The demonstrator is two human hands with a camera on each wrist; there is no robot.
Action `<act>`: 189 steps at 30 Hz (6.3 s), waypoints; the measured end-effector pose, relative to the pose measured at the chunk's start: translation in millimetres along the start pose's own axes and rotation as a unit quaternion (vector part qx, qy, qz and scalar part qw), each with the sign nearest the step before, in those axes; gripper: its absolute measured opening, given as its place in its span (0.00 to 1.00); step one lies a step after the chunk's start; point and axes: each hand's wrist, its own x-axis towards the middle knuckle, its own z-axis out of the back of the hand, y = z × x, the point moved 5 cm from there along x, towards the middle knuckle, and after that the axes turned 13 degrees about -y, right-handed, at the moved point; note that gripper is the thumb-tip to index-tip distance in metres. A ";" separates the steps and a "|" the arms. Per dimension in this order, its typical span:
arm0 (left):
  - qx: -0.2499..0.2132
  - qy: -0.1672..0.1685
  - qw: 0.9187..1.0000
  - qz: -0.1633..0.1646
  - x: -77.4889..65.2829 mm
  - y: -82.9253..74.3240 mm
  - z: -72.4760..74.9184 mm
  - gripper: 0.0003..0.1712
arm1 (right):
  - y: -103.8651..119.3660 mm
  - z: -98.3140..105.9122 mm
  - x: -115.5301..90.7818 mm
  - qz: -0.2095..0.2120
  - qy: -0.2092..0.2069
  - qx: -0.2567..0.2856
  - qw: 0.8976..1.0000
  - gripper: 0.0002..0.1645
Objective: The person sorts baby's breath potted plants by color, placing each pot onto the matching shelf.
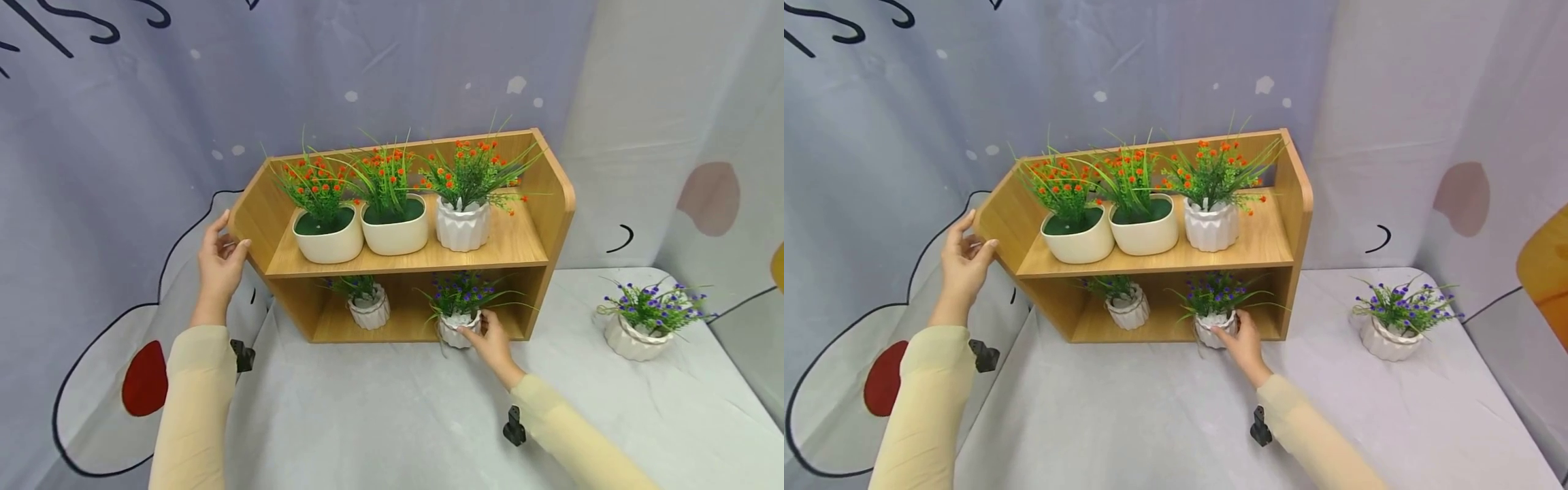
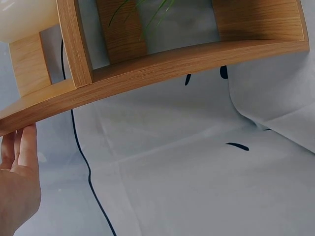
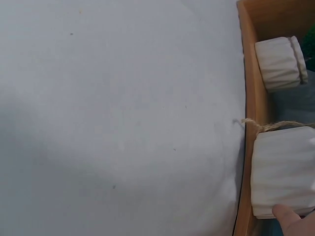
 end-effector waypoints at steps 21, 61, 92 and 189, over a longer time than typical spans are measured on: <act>-0.009 -0.002 1.000 -0.004 1.2 0.8 0.4 0.34 | 19.4 -38.3 8.8 0.015 -0.022 -0.042 0.999 0.35; -0.011 -0.009 1.000 0.002 9.7 18.8 0.9 0.34 | 39.0 -95.8 18.0 0.004 -0.021 -0.010 1.000 0.39; 0.002 -0.004 1.000 -0.002 9.7 21.5 -2.5 0.35 | 40.7 -107.8 18.3 -0.011 0.002 -0.019 1.000 0.39; -0.006 -0.005 1.000 0.008 10.9 25.7 0.0 0.36 | -94.9 260.0 -8.8 -0.113 -0.298 -0.116 0.941 0.52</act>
